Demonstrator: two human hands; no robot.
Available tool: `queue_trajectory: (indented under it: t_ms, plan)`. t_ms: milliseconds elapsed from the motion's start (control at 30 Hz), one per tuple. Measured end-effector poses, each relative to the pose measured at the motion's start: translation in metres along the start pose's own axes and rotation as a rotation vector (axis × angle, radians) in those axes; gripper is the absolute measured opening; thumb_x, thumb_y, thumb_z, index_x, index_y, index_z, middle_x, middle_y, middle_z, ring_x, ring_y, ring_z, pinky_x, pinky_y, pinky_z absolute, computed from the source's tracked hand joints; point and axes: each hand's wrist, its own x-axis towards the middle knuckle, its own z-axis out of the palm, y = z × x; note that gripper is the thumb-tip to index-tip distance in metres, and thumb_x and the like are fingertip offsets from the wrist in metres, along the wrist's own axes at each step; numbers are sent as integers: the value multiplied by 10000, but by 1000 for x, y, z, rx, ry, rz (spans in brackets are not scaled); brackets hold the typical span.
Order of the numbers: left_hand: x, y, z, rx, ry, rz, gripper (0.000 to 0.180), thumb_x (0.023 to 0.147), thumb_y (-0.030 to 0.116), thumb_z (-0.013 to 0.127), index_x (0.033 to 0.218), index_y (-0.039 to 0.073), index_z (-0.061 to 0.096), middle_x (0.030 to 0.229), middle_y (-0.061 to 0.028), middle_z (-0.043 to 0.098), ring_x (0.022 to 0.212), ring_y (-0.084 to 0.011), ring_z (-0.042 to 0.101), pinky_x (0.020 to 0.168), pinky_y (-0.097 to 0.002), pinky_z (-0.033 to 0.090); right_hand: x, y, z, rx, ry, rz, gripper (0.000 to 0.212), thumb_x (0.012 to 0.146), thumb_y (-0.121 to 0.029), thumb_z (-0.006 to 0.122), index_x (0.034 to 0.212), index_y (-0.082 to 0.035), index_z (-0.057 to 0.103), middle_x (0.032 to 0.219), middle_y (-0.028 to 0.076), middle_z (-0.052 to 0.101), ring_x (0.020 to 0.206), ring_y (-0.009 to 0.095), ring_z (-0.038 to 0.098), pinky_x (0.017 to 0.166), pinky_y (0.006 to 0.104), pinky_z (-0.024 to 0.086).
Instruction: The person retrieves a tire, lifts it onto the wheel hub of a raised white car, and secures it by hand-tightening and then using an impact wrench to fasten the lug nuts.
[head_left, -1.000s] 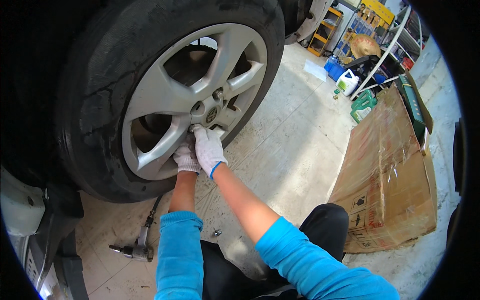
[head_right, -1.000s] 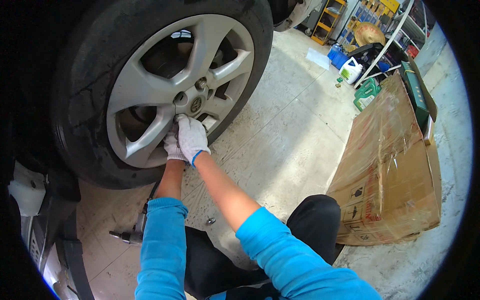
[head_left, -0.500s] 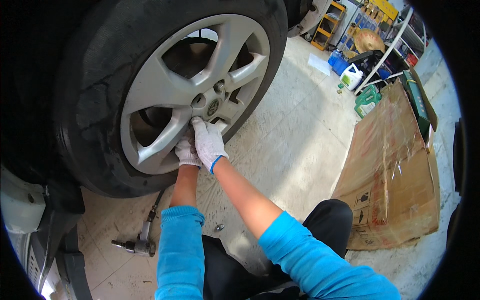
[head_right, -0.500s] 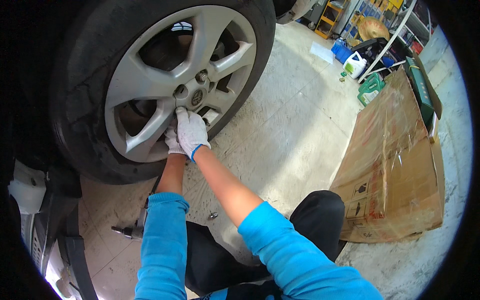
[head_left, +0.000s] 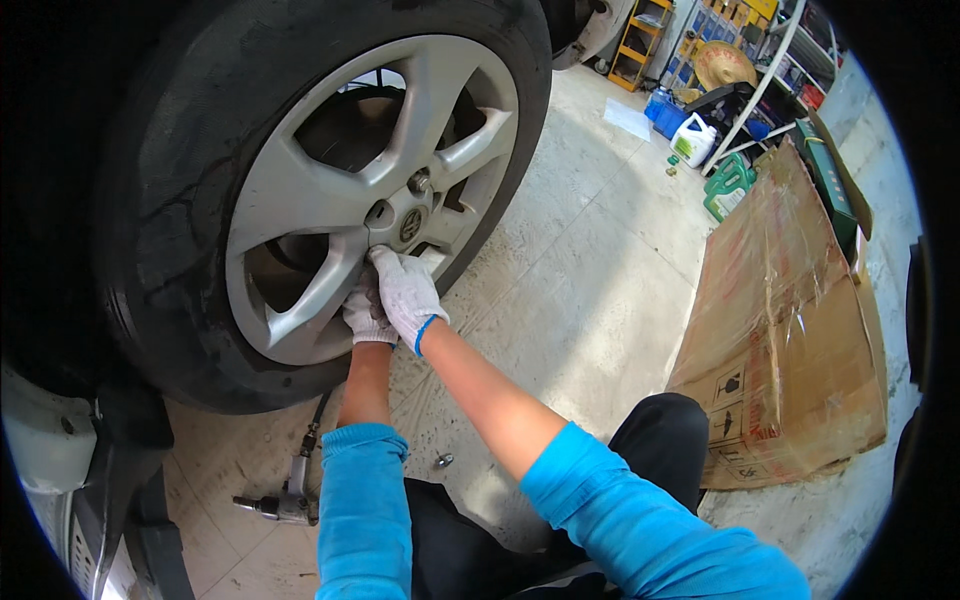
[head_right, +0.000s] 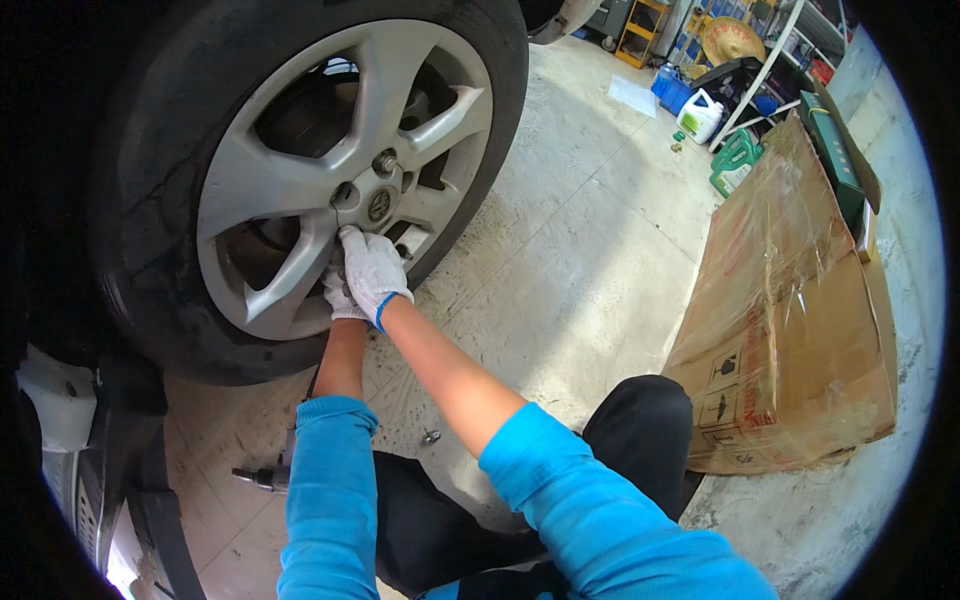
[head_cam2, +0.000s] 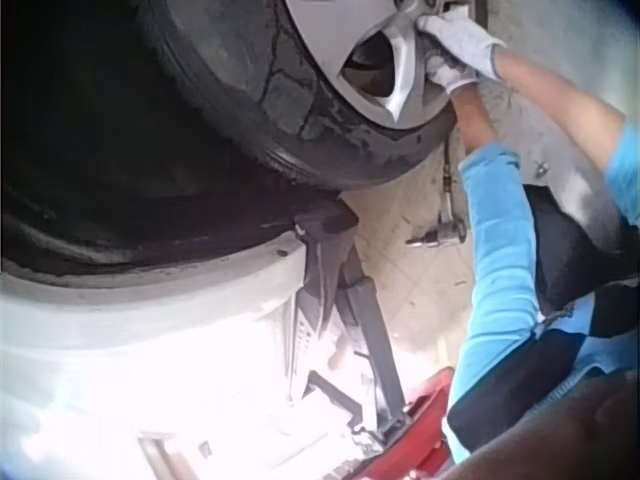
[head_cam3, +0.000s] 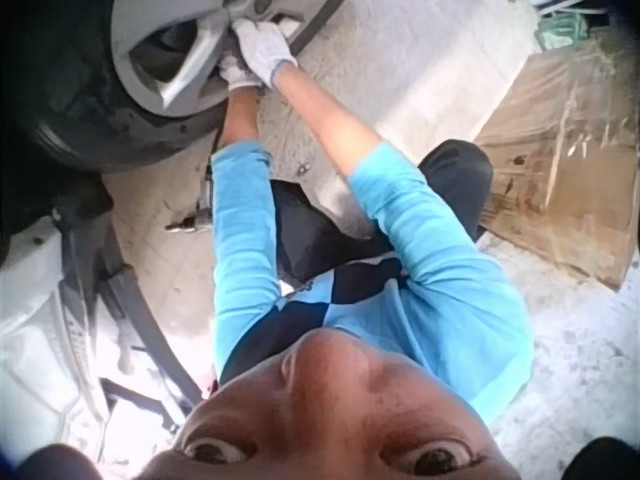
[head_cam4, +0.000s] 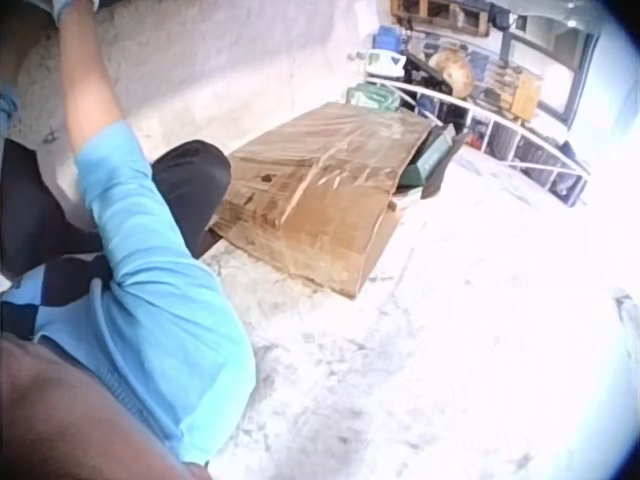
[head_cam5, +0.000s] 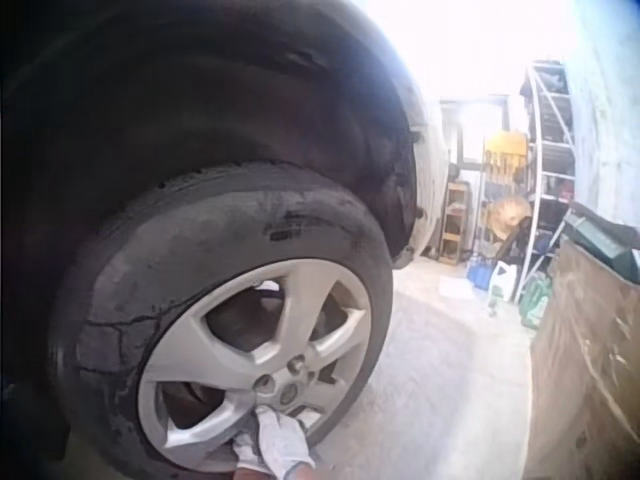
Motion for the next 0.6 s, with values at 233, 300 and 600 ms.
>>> queue_trajectory:
  t_ms: [233, 300, 600]
  plan:
    - [-5, 7, -8, -107, -40, 50, 392, 1026, 342, 484, 1338, 115, 554, 1328, -113, 624, 1231, -283, 597, 1016, -369, 484, 11, 24, 5, 52, 29, 38, 489, 963, -409, 550, 1110, 39, 681, 989, 240, 703, 938, 367, 659, 857, 425, 505]
    - [-4, 9, -3, -62, -84, 32, 405, 1026, 360, 483, 1348, 123, 547, 1331, -107, 623, 1222, -284, 607, 1006, -373, 490, 14, 34, 2, -11, 79, -17, 452, 977, -387, 550, 1076, 34, 681, 900, 183, 700, 803, 272, 681, 722, 381, 532]
    - [-2, 20, 23, 115, -221, -69, 441, 1026, 419, 459, 1368, 149, 527, 1333, -109, 616, 1142, -274, 665, 869, -426, 574, 4, 31, -8, -234, 156, -7, 468, 992, -396, 512, 1076, 38, 665, 901, 168, 696, 844, 279, 664, 762, 391, 523]
